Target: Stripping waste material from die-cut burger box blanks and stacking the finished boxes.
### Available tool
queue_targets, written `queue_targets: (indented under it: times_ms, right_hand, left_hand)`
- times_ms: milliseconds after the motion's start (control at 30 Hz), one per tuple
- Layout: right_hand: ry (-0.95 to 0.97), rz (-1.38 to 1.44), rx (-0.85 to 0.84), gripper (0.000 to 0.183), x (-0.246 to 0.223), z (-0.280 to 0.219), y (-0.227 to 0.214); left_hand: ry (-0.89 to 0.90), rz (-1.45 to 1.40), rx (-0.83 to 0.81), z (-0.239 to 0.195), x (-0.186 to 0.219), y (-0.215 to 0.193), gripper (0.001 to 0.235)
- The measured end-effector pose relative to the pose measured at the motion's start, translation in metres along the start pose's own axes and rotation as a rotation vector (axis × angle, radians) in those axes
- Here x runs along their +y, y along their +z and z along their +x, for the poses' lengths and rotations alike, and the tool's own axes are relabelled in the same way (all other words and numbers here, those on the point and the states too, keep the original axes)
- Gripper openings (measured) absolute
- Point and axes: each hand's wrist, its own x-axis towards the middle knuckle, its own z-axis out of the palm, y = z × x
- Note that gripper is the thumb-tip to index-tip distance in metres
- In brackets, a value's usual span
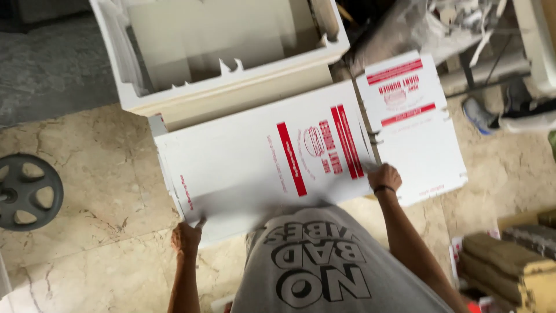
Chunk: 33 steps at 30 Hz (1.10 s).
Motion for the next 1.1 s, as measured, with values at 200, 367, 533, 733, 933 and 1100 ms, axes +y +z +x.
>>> queue_targets:
  times_ms: [200, 367, 533, 733, 933, 1100]
  right_hand:
    - [-0.058, 0.099, -0.074, 0.043, -0.001, -0.016, -0.032]
    - [-0.163, 0.319, -0.329, 0.055, 0.033, 0.014, -0.046]
    - [0.084, 0.926, -0.612, 0.080, -0.006, -0.047, -0.134]
    - [0.051, 0.874, -0.608, 0.084, 0.010, 0.007, -0.064]
    - [0.117, 0.864, -0.565, 0.082, -0.003, -0.042, -0.125]
    - [0.114, 0.920, -0.654, 0.098, 0.002, -0.025, -0.103]
  left_hand:
    - [0.010, 0.030, 0.010, 0.008, -0.008, 0.008, 0.076]
    - [0.003, 0.062, 0.001, 0.001, -0.001, 0.003, 0.075]
    - [-0.013, 0.043, 0.002, 0.004, -0.003, 0.003, 0.074]
    - [-0.024, 0.041, 0.034, 0.016, -0.012, 0.016, 0.074]
    - [-0.029, 0.054, 0.027, 0.018, -0.016, 0.016, 0.075]
    - [-0.021, 0.064, 0.036, 0.020, -0.016, 0.016, 0.075]
